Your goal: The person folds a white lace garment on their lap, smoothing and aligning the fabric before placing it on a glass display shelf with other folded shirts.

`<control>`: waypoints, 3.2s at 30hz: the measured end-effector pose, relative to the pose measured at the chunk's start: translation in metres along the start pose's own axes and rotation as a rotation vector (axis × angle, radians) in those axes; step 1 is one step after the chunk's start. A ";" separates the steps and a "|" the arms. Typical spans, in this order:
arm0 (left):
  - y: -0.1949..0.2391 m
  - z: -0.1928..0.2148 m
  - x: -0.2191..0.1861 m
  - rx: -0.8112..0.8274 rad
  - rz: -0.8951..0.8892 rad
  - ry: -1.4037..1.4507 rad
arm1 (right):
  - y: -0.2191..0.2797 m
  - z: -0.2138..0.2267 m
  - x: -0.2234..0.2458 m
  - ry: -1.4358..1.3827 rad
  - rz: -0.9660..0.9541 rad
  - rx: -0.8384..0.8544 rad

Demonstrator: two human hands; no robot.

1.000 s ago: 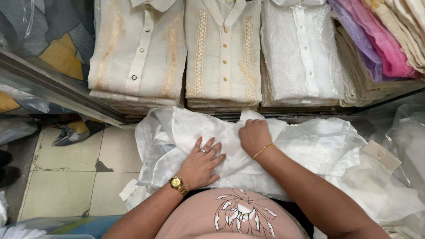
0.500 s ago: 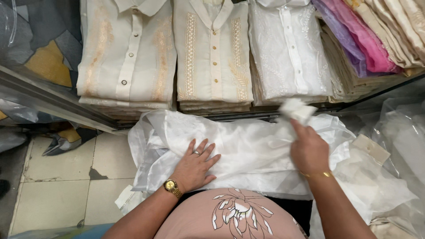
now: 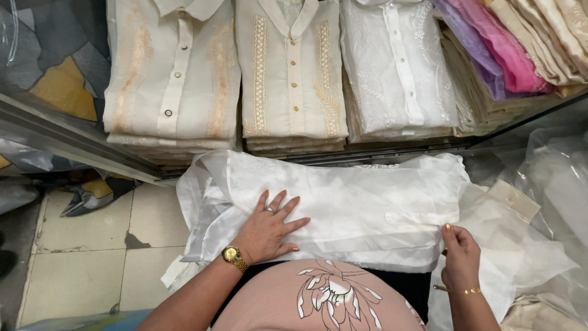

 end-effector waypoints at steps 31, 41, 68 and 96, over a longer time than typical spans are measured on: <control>0.000 -0.019 0.001 -0.008 0.022 0.050 | -0.066 -0.035 0.117 -0.312 -0.063 0.273; 0.048 0.060 0.039 -0.622 0.263 0.702 | 0.121 -0.264 0.259 -0.430 -0.151 0.588; 0.082 0.059 0.014 -0.199 0.393 0.042 | 0.256 -0.446 0.205 0.067 0.012 1.605; 0.083 0.057 0.028 -0.377 1.219 2.284 | 0.297 -0.280 0.283 0.292 1.548 1.556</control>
Point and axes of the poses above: each hand's wrist, its own y-axis away from the middle knuckle, its own z-axis out of the back of the hand, x = y × z, the point moved 8 cm from there along -y, towards the middle knuckle, and after that the axes turned 3 degrees about -x, right-handed, at the moved point
